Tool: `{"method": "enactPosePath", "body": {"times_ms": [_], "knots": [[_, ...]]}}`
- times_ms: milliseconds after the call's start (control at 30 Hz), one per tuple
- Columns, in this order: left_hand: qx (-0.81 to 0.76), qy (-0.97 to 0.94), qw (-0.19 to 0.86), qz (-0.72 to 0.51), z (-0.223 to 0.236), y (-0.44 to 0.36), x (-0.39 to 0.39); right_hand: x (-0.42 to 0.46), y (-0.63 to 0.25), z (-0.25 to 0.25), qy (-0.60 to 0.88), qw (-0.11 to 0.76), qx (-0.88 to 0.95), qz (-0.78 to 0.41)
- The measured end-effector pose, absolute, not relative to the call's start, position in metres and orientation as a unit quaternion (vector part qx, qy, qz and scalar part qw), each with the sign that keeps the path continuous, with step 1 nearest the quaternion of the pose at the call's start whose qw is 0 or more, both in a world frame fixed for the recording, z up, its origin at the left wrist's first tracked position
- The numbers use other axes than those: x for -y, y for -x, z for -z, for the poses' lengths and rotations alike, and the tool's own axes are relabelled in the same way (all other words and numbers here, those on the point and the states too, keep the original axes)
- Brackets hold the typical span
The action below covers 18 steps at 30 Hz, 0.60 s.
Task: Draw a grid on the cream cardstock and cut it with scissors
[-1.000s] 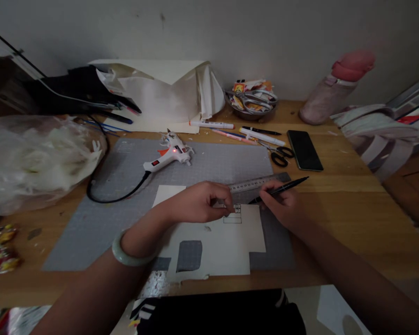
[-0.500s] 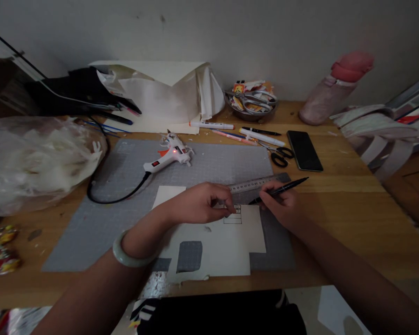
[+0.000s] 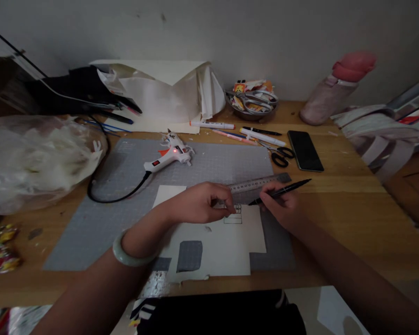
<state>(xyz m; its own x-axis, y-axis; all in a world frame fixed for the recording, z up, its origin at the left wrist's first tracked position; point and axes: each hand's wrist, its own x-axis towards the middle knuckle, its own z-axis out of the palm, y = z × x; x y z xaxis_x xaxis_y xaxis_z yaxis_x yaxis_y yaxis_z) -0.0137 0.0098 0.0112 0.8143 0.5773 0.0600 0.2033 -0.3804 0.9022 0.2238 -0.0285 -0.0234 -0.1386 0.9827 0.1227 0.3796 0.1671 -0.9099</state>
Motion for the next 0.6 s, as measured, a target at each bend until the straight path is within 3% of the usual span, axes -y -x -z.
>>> {"method": "enactPosePath", "body": {"times_ms": [233, 367, 600], "knots": [[-0.239, -0.811, 0.501, -0.183, -0.011, 0.014, -0.01, 0.029, -0.225, 0.027, 0.495, 0.4, 0.688, -0.348], [-0.237, -0.813, 0.498, -0.185, -0.01, 0.014, -0.01, 0.035, -0.226, 0.028, 0.454, 0.407, 0.745, -0.27], [-0.22, -0.822, 0.492, -0.186, -0.012, 0.015, -0.011, 0.048, -0.204, 0.014, 0.251, 0.357, 0.882, -0.178]]}}
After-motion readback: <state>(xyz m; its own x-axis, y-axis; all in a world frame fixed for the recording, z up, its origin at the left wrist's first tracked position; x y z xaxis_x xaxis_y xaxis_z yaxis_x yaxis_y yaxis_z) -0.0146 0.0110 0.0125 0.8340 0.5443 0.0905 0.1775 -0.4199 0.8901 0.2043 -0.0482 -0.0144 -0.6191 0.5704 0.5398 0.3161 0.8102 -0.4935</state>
